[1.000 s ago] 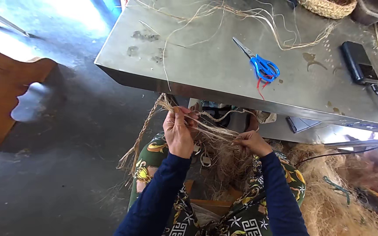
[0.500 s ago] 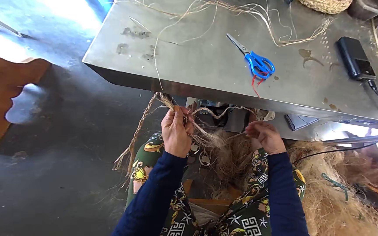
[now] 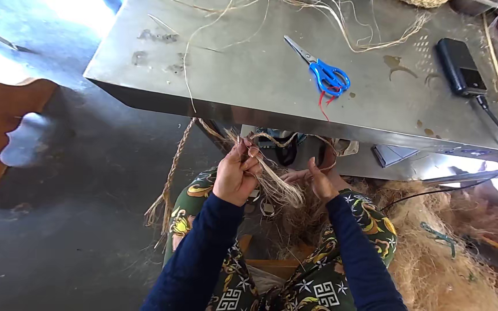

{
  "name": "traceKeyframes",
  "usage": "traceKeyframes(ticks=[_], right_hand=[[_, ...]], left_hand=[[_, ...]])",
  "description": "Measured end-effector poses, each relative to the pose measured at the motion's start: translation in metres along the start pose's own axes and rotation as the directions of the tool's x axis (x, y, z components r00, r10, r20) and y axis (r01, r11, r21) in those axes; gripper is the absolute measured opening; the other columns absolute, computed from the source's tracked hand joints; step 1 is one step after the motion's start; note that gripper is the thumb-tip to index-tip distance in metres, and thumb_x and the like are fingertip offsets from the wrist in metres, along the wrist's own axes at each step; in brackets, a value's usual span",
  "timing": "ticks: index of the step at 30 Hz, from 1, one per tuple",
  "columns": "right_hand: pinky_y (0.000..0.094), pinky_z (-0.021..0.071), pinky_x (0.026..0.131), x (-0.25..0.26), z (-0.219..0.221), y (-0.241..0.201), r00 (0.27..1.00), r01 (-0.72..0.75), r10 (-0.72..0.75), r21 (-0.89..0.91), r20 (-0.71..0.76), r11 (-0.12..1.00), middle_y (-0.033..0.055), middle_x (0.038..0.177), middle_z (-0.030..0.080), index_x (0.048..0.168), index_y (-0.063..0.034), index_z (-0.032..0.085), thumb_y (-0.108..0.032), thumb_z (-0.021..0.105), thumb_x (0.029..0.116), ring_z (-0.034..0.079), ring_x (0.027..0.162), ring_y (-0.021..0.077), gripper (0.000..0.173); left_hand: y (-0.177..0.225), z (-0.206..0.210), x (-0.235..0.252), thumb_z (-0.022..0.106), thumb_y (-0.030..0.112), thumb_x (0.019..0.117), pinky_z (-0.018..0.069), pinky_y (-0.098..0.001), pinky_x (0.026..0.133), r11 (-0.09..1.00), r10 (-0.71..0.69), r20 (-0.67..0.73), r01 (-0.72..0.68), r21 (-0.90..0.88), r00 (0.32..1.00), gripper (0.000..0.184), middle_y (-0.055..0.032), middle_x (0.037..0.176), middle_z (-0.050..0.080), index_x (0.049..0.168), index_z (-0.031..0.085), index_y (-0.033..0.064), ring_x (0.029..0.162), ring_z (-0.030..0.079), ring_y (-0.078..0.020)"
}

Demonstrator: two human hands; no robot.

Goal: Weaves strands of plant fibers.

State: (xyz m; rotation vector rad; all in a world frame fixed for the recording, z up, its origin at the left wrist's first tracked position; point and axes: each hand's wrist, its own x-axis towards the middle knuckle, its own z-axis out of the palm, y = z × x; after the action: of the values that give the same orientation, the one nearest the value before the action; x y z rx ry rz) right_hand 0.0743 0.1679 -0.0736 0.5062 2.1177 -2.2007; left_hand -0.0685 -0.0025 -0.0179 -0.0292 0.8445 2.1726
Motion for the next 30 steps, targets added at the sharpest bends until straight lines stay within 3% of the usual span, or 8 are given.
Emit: traceKeyframes(ticks=[2, 5, 9, 12, 14, 16, 21, 30], right_hand=[[0.0324, 0.0482, 0.092, -0.003, 0.004, -0.001, 0.995, -0.093, 0.094, -0.037, 0.024, 0.995, 0.0087, 0.093, 0.073, 0.087, 0.0027, 0.072, -0.056, -0.001, 0.1047, 0.065, 0.094, 0.0094, 0.095], [0.0296, 0.0556, 0.080, -0.008, 0.001, -0.003, 0.961, -0.215, 0.199, 0.065, 0.194, 0.975, 0.0019, 0.078, 0.072, 0.083, -0.0038, 0.069, -0.064, -0.001, 0.1022, 0.067, 0.077, 0.0077, 0.094], [0.0244, 0.0532, 0.051, -0.019, -0.004, -0.005, 0.896, -0.241, 0.128, 0.224, 0.425, 0.944, -0.0043, 0.071, 0.072, 0.084, -0.0155, 0.075, -0.102, 0.029, 0.0719, 0.063, 0.055, 0.0051, 0.098], [0.0151, 0.0437, 0.046, -0.020, -0.015, -0.002, 0.776, -0.189, -0.012, 0.252, 0.630, 0.949, -0.0045, 0.088, 0.073, 0.116, -0.0128, 0.073, -0.068, 0.069, 0.0838, 0.057, 0.056, -0.0021, 0.064], [0.0140, 0.0429, 0.048, -0.024, -0.015, -0.018, 0.770, -0.174, 0.091, 0.071, 0.631, 0.982, -0.0047, 0.094, 0.074, 0.115, -0.0076, 0.070, -0.022, 0.073, 0.0872, 0.056, 0.059, -0.0043, 0.031], [0.0143, 0.0436, 0.049, -0.033, -0.009, -0.036, 0.822, -0.152, 0.189, -0.114, 0.537, 0.982, -0.0056, 0.081, 0.071, 0.111, -0.0021, 0.071, -0.006, 0.068, 0.0900, 0.054, 0.055, -0.0043, 0.022], [0.0177, 0.0488, 0.053, -0.064, -0.017, -0.075, 0.937, -0.071, 0.150, -0.247, 0.316, 0.966, -0.0055, 0.073, 0.067, 0.107, -0.0009, 0.071, -0.010, 0.062, 0.0954, 0.057, 0.057, -0.0007, 0.018], [0.0104, 0.0478, 0.059, -0.160, -0.027, -0.180, 0.991, 0.065, 0.014, -0.580, 0.131, 0.812, -0.0111, 0.077, 0.068, 0.097, -0.0058, 0.076, -0.012, 0.064, 0.0956, 0.056, 0.062, -0.0093, 0.014]], left_hand=[[0.005, 0.000, -0.001, 0.024, 0.030, 0.1134, 0.0377, -0.0082, 0.046, 0.998, 0.057, 0.029, -0.057, -0.010, 0.998, 0.042, 0.0122, 0.072, 0.056, 0.091, 0.058, 0.0227, 0.049, 0.042, 0.0055], [0.020, 0.002, -0.010, 0.026, 0.026, 0.1134, 0.0364, -0.0089, 0.047, 0.976, 0.213, 0.031, -0.214, 0.048, 0.977, 0.040, 0.0116, 0.074, 0.056, 0.092, 0.059, 0.0219, 0.051, 0.042, 0.0043], [0.048, 0.011, -0.043, 0.027, 0.024, 0.1131, 0.0371, -0.0119, 0.048, 0.829, 0.476, 0.012, -0.453, 0.327, 0.879, 0.037, 0.0116, 0.076, 0.058, 0.097, 0.060, 0.0224, 0.053, 0.044, 0.0025], [0.067, 0.009, -0.068, 0.031, 0.024, 0.1131, 0.0381, -0.0132, 0.047, 0.686, 0.631, -0.009, -0.552, 0.474, 0.776, 0.035, 0.0117, 0.076, 0.060, 0.097, 0.061, 0.0227, 0.053, 0.045, 0.0009], [0.078, 0.000, -0.083, 0.030, 0.024, 0.1133, 0.0394, -0.0132, 0.048, 0.654, 0.683, -0.047, -0.582, 0.483, 0.729, 0.035, 0.0121, 0.076, 0.060, 0.095, 0.060, 0.0228, 0.054, 0.047, 0.0008], [0.092, -0.015, -0.098, 0.023, 0.025, 0.1140, 0.0397, -0.0115, 0.048, 0.694, 0.680, -0.104, -0.591, 0.412, 0.726, 0.039, 0.0126, 0.075, 0.058, 0.095, 0.057, 0.0231, 0.053, 0.046, 0.0019], [0.141, -0.070, -0.139, 0.010, 0.031, 0.1138, 0.0421, -0.0079, 0.051, 0.749, 0.659, -0.158, -0.621, 0.232, 0.736, 0.045, 0.0124, 0.077, 0.056, 0.098, 0.051, 0.0231, 0.055, 0.048, 0.0050], [0.174, -0.161, -0.210, 0.021, 0.030, 0.1140, 0.0441, -0.0062, 0.053, 0.774, 0.629, -0.201, -0.629, 0.073, 0.751, 0.045, 0.0139, 0.081, 0.066, 0.098, 0.063, 0.0225, 0.058, 0.054, 0.0082]])
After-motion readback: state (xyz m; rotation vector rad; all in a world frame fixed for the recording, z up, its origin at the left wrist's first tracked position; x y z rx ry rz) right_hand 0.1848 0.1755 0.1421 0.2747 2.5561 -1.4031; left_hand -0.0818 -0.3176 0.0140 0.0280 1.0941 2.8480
